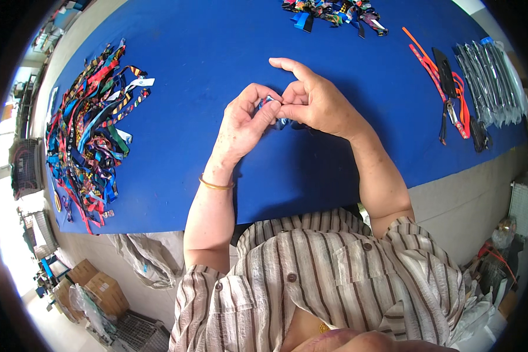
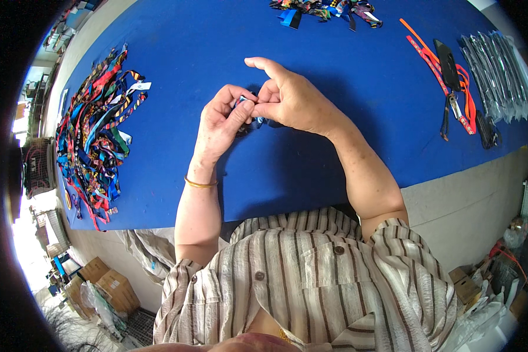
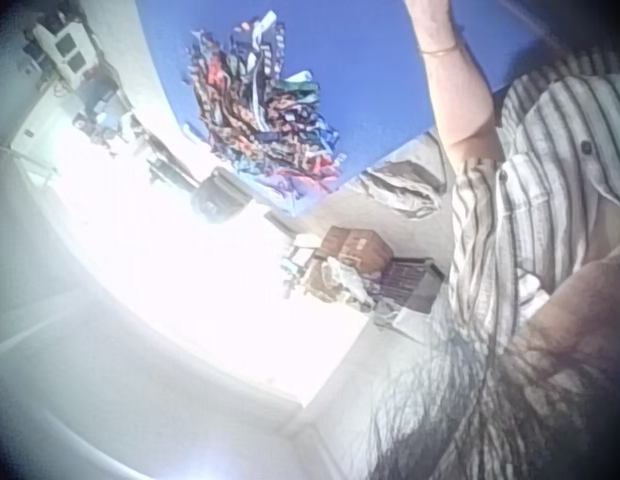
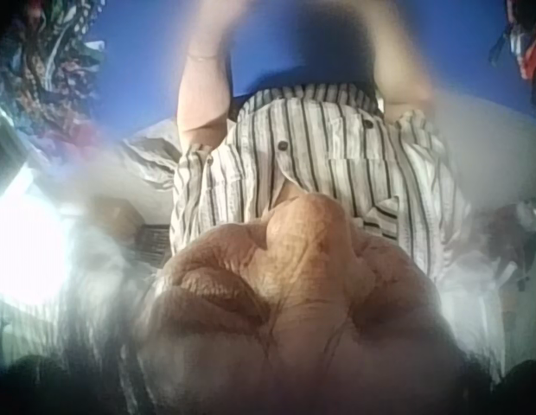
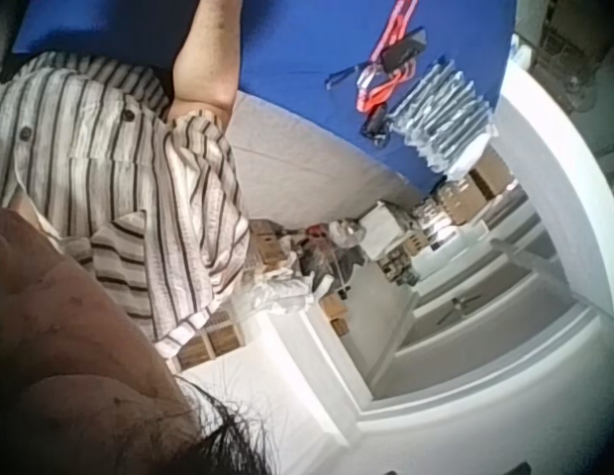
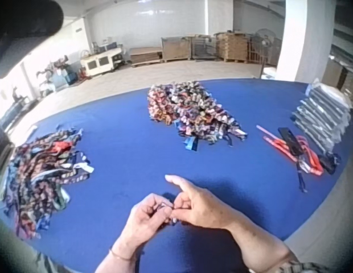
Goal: The person picks up a fabric strap from a pile, ties it into a bow by hand, and places it onto a stack on the table. The person then picks up a smartphone from the table and answers an incoming call.
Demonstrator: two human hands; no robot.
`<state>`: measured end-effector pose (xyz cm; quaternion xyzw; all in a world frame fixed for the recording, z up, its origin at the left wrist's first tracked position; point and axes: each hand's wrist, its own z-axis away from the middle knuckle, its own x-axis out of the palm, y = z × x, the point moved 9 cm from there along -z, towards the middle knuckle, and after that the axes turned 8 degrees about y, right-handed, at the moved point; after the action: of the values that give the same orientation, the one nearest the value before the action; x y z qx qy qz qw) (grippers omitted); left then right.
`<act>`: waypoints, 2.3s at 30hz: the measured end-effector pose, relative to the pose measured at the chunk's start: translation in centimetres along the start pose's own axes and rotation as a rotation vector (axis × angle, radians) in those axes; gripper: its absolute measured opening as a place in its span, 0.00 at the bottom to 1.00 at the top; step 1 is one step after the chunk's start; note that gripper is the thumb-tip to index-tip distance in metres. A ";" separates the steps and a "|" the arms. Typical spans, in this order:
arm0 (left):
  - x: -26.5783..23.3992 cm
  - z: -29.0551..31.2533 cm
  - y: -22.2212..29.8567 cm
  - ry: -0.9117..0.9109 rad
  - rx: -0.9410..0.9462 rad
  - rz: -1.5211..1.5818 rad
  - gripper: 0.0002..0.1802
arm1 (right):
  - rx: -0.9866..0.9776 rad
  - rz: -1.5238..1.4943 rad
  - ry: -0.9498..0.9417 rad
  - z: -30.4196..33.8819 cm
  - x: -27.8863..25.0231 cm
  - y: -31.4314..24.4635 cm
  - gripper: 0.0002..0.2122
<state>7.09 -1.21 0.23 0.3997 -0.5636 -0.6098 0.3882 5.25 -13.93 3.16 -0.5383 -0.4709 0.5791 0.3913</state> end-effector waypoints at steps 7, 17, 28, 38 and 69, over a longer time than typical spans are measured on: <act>0.7 0.3 0.8 -0.084 0.064 0.161 0.03 | 0.027 -0.150 -0.008 -1.0 -0.8 2.4 0.14; 1.1 0.5 0.6 -0.094 0.052 0.176 0.05 | 0.188 -0.180 -0.038 -0.8 0.2 3.7 0.11; -0.7 -0.6 -1.1 0.084 -0.021 0.139 0.07 | -0.077 -0.078 0.273 -0.6 -1.6 1.1 0.04; -1.6 -0.8 -0.5 0.211 0.018 0.214 0.05 | -0.206 -0.057 0.182 -0.2 0.4 -0.6 0.03; -1.4 -1.3 -3.0 0.043 -0.023 0.530 0.05 | -0.505 0.154 0.295 0.9 1.1 -1.8 0.09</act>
<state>8.74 -0.22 -2.78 0.2465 -0.6332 -0.4845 0.5509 4.11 -12.58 4.57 -0.7310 -0.4959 0.3873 0.2642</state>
